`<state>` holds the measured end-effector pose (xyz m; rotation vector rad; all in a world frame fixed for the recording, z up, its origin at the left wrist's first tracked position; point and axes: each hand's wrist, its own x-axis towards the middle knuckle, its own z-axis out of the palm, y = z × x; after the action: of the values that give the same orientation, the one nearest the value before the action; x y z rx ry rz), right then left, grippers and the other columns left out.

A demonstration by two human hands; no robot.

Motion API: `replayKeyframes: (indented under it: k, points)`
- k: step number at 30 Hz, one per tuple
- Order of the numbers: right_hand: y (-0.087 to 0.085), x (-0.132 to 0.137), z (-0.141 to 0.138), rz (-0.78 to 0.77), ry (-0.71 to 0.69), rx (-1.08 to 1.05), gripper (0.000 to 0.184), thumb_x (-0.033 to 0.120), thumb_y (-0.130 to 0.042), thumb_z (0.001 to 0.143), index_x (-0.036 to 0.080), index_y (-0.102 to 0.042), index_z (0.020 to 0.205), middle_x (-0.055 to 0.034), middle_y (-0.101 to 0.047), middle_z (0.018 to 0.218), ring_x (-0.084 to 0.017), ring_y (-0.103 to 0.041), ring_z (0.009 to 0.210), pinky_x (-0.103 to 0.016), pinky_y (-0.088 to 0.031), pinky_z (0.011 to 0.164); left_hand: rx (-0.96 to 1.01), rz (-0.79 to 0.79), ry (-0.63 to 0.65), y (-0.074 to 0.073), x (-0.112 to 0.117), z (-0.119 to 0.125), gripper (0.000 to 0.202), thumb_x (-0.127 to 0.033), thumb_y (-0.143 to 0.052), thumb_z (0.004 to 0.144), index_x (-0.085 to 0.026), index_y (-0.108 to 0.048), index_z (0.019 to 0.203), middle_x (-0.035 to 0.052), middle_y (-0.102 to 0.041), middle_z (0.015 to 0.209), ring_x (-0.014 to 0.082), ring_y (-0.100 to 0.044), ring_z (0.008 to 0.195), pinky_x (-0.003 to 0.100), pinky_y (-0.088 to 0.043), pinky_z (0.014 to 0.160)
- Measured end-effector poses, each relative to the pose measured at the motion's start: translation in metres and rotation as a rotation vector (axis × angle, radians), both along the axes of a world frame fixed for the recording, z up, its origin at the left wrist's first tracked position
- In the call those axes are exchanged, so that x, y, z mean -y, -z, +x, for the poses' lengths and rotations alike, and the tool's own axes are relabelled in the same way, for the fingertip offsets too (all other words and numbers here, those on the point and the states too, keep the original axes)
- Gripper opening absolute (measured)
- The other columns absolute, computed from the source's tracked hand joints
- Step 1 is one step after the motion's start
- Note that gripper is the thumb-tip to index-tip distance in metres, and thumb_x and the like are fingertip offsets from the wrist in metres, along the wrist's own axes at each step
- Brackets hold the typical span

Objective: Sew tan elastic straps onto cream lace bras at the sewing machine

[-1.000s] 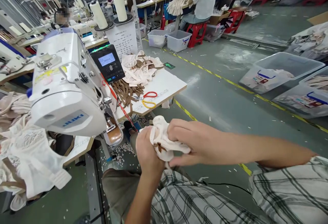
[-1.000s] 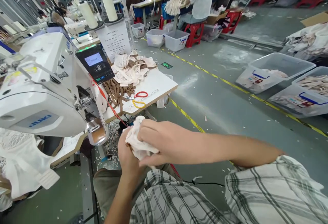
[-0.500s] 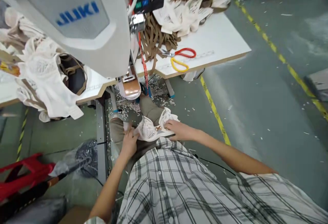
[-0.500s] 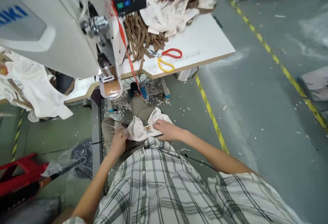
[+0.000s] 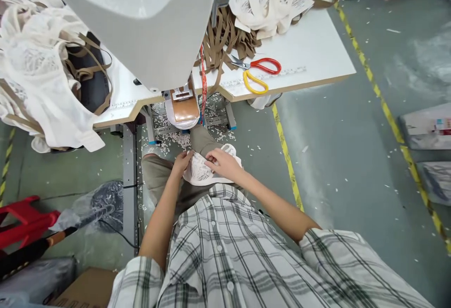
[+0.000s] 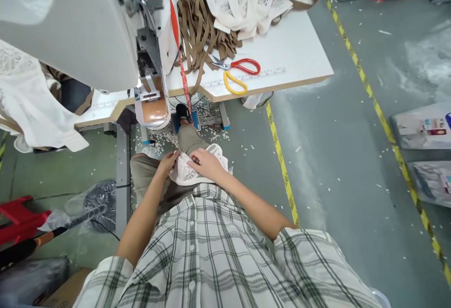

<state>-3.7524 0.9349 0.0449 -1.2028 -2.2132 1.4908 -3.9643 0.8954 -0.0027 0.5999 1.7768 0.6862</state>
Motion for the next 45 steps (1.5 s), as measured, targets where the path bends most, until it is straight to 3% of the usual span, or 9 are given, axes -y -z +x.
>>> replayKeyframes:
  k: [4, 8, 11, 14, 24, 30, 37, 40, 45]
  points:
    - [-0.005, -0.011, -0.01, -0.088, 0.107, -0.127, 0.03, 0.043, -0.06, 0.092, 0.018, -0.064, 0.109, -0.0099, -0.063, 0.109, -0.02, -0.062, 0.099, -0.035, -0.05, 0.088, 0.086, 0.162, -0.045, -0.041, 0.004, -0.009, 0.042, -0.051, -0.067, 0.081, -0.014, -0.069, 0.1, 0.0041, -0.07, 0.083, 0.0157, -0.059, 0.075, 0.027, -0.048, 0.074]
    - [-0.031, -0.017, -0.027, -0.193, 0.122, -0.321, 0.036, 0.044, -0.061, 0.091, 0.019, -0.064, 0.117, -0.0118, -0.063, 0.123, -0.023, -0.061, 0.114, -0.041, -0.049, 0.102, 0.139, 0.288, -0.023, -0.097, 0.017, -0.005, 0.041, -0.048, -0.071, 0.081, -0.016, -0.072, 0.108, 0.0048, -0.072, 0.097, 0.019, -0.063, 0.09, 0.029, -0.049, 0.082]
    - [-0.054, -0.018, -0.037, -0.29, 0.089, -0.431, 0.034, 0.042, -0.061, 0.09, 0.02, -0.063, 0.116, -0.01, -0.067, 0.121, -0.022, -0.064, 0.11, -0.04, -0.051, 0.1, 0.165, 0.365, 0.013, -0.13, 0.027, 0.002, 0.033, -0.044, -0.072, 0.085, -0.017, -0.075, 0.105, 0.0046, -0.073, 0.094, 0.0191, -0.063, 0.088, 0.028, -0.049, 0.081]
    - [-0.068, -0.014, -0.042, -0.432, 0.097, -0.504, 0.039, 0.043, -0.064, 0.088, 0.018, -0.063, 0.117, -0.0092, -0.069, 0.114, -0.02, -0.066, 0.1, -0.037, -0.054, 0.091, 0.202, 0.386, -0.016, -0.147, 0.034, 0.007, 0.031, -0.042, -0.073, 0.085, -0.019, -0.077, 0.106, 0.0049, -0.074, 0.098, 0.0187, -0.064, 0.088, 0.028, -0.049, 0.08]
    - [-0.083, -0.011, -0.041, -0.675, 0.143, -0.632, 0.05, 0.047, -0.076, 0.079, 0.018, -0.064, 0.118, -0.0047, -0.066, 0.101, -0.014, -0.06, 0.086, -0.026, -0.051, 0.074, 0.265, 0.405, -0.015, -0.164, 0.037, 0.01, 0.027, -0.039, -0.072, 0.087, -0.023, -0.078, 0.109, 0.0047, -0.075, 0.099, 0.0178, -0.066, 0.09, 0.026, -0.05, 0.081]
    - [-0.088, -0.017, -0.046, -0.936, 0.145, -0.785, 0.036, 0.05, -0.074, 0.081, 0.02, -0.072, 0.1, -0.0013, -0.064, 0.092, -0.011, -0.058, 0.078, -0.022, -0.05, 0.069, -0.023, 0.376, 0.138, -0.173, 0.032, 0.017, 0.022, -0.04, -0.072, 0.086, -0.019, -0.077, 0.091, 0.0021, -0.073, 0.081, 0.0144, -0.061, 0.069, 0.024, -0.045, 0.064]
    - [-0.093, 0.008, -0.029, -0.336, 0.164, -0.838, 0.009, 0.029, -0.075, 0.086, 0.03, -0.079, 0.094, -0.003, -0.059, 0.106, -0.016, -0.059, 0.108, -0.034, -0.049, 0.102, -1.052, 0.824, 0.277, -0.174, 0.036, 0.014, 0.016, -0.029, -0.069, 0.086, -0.02, -0.072, 0.073, 0.0001, -0.059, 0.055, 0.0137, -0.052, 0.055, 0.028, -0.035, 0.06]
    - [-0.095, 0.017, -0.023, -0.219, 0.131, -0.875, 0.012, 0.025, -0.073, 0.087, 0.032, -0.079, 0.094, -0.0043, -0.06, 0.114, -0.018, -0.06, 0.113, -0.038, -0.051, 0.104, -1.207, 0.934, 0.296, -0.179, 0.038, 0.012, 0.021, -0.03, -0.068, 0.088, -0.02, -0.069, 0.069, -0.0015, -0.052, 0.05, 0.0136, -0.046, 0.051, 0.029, -0.031, 0.058]
    - [-0.096, 0.022, -0.024, -0.177, 0.093, -0.919, 0.018, 0.02, -0.069, 0.09, 0.034, -0.078, 0.097, -0.0041, -0.059, 0.118, -0.018, -0.062, 0.116, -0.038, -0.053, 0.103, -1.264, 0.923, 0.313, -0.188, 0.038, 0.011, 0.028, -0.031, -0.066, 0.09, -0.02, -0.066, 0.064, -0.0018, -0.047, 0.047, 0.0133, -0.044, 0.049, 0.03, -0.028, 0.056]
